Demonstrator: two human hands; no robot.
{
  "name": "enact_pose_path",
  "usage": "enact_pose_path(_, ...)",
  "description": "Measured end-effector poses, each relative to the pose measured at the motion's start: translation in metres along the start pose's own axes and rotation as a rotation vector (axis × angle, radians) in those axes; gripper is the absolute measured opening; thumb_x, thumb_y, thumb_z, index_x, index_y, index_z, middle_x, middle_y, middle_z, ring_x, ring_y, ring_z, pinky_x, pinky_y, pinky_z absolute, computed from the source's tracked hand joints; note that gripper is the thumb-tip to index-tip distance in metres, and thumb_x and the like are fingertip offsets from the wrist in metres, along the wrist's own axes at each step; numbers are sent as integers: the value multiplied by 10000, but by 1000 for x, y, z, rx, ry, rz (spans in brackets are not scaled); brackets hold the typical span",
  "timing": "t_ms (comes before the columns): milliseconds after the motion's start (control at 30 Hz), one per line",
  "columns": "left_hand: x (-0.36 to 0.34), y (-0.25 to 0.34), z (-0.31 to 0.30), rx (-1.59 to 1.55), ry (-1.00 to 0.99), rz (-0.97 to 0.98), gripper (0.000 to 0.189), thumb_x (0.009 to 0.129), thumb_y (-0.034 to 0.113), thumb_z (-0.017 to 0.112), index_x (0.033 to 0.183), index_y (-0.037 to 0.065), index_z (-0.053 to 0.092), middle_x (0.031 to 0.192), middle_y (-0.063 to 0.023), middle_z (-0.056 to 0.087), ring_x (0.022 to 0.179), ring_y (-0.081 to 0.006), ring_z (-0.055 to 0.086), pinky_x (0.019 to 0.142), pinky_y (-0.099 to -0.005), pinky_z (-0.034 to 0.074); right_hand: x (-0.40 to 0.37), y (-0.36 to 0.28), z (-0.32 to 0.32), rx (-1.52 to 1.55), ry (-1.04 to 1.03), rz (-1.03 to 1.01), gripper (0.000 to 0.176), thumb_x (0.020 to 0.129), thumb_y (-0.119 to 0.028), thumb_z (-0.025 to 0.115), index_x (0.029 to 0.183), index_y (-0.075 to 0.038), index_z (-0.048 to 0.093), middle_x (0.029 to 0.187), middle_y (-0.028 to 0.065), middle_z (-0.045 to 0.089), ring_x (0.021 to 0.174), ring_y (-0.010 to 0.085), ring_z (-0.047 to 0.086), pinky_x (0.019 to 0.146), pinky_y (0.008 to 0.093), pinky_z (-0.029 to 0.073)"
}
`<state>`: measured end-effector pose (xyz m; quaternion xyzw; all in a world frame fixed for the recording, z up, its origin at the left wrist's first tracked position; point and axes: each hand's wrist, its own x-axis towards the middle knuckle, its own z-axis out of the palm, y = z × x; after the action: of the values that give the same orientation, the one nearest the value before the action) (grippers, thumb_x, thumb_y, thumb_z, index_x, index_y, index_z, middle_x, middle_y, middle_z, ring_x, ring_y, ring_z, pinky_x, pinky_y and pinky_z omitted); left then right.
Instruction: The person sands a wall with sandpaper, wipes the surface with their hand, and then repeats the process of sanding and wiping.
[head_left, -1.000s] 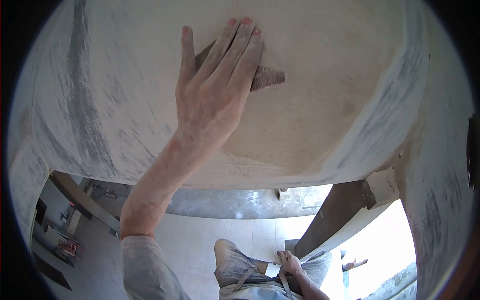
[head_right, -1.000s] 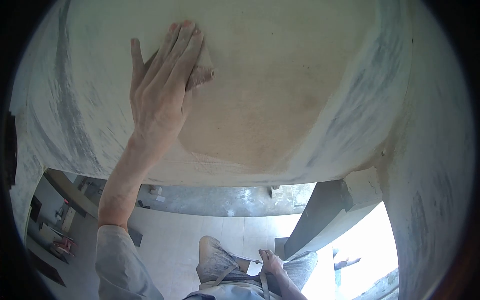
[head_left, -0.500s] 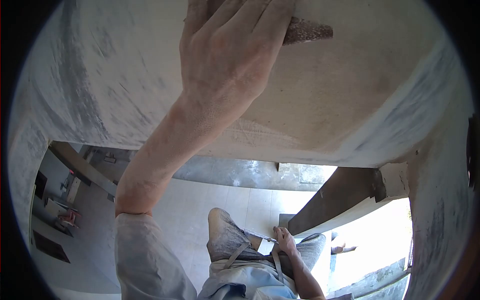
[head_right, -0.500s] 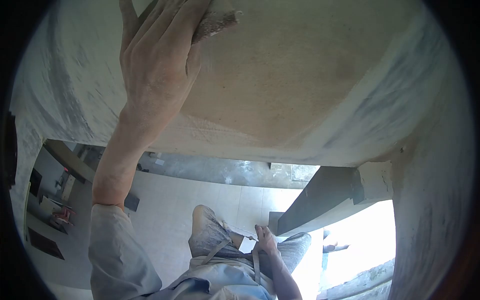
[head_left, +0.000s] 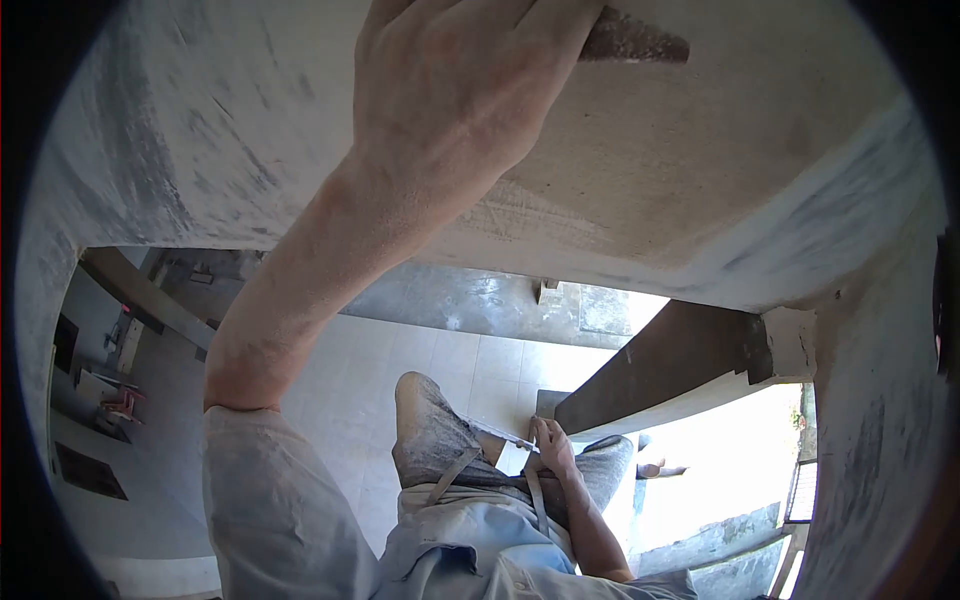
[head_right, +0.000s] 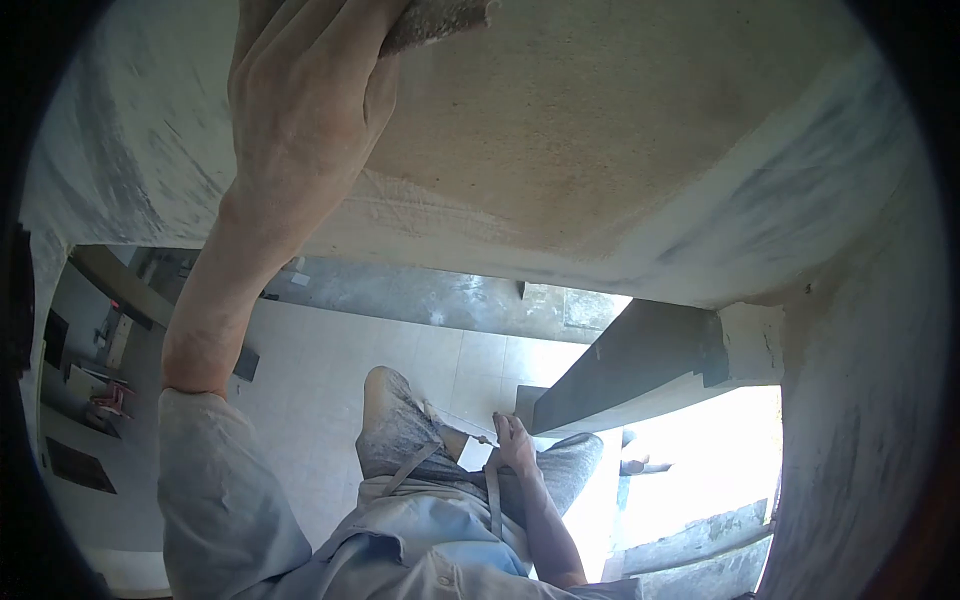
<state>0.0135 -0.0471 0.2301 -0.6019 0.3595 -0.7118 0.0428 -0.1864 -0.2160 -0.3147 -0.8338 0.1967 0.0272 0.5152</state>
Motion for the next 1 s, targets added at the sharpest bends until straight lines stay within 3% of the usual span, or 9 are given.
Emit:
enact_pose_path(67,-31,34,-24,-170,-128,-181,337,895,322,568,1182,162,646,1326,-27,593,1273,-154,521,1175,-625,80,0,-5,-3,8,11,-11,417,1003,-365,467,1169,-19,629,900,131,692,770,198,652,742,311,511)
enact_pose_path(167,-89,53,-30,-184,-189,-219,351,857,327,620,1155,146,654,1240,-29,647,1252,-152,539,1172,-620,127,-3,-11,-5,118,-31,57,475,1003,-393,462,1163,27,616,885,127,687,792,207,660,763,326,512)
enact_pose_path(300,-53,36,-25,-192,-159,-202,329,854,294,624,1154,162,657,1198,-20,671,1253,-150,538,1178,-592,148,4,8,4,-3,3,-48,462,1002,-402,464,1156,1,629,920,140,683,826,199,660,763,326,511)
enact_pose_path(400,-26,24,-32,-291,-278,-278,306,877,278,594,1161,181,657,1223,-10,661,1267,-141,526,1181,-593,123,-1,-18,-8,1,-124,147,445,1002,-399,468,1149,-13,634,963,165,684,906,223,672,798,349,509)
enact_pose_path(433,-28,29,-33,-298,-283,-294,299,886,272,582,1162,184,658,1237,-9,653,1272,-139,521,1180,-598,113,5,11,5,-8,0,-39,441,998,-396,481,1147,-8,630,970,176,683,909,240,674,782,351,511)
enact_pose_path(567,-90,65,-32,-220,-228,-312,283,905,260,552,1155,188,662,1258,1,642,1282,-132,511,1170,-627,84,10,8,5,72,0,177,423,995,-384,496,1150,-15,630,1037,183,682,955,272,664,830,364,503)
enact_pose_path(700,-105,67,-27,-217,-180,-282,291,899,258,552,1161,192,659,1315,3,603,1287,-136,505,1153,-667,33,12,0,7,-35,99,164,502,907,-410,607,1205,-8,562,1103,221,652,1047,345,636,891,402,488)
enact_pose_path(900,-39,46,-24,-185,-139,-269,310,887,257,559,1177,200,653,1336,6,588,1287,-142,507,1142,-686,13,28,35,22,-255,-147,216,527,871,-407,600,1210,-12,520,1164,251,620,1107,419,591,924,475,469)
enact_pose_path(1000,-96,79,-33,-247,-236,-386,310,892,252,554,1179,190,652,1335,1,588,1282,-144,511,1132,-701,10,33,29,23,-271,-147,174,517,880,-373,586,1236,-8,503,1221,267,586,1138,442,561,956,483,461)
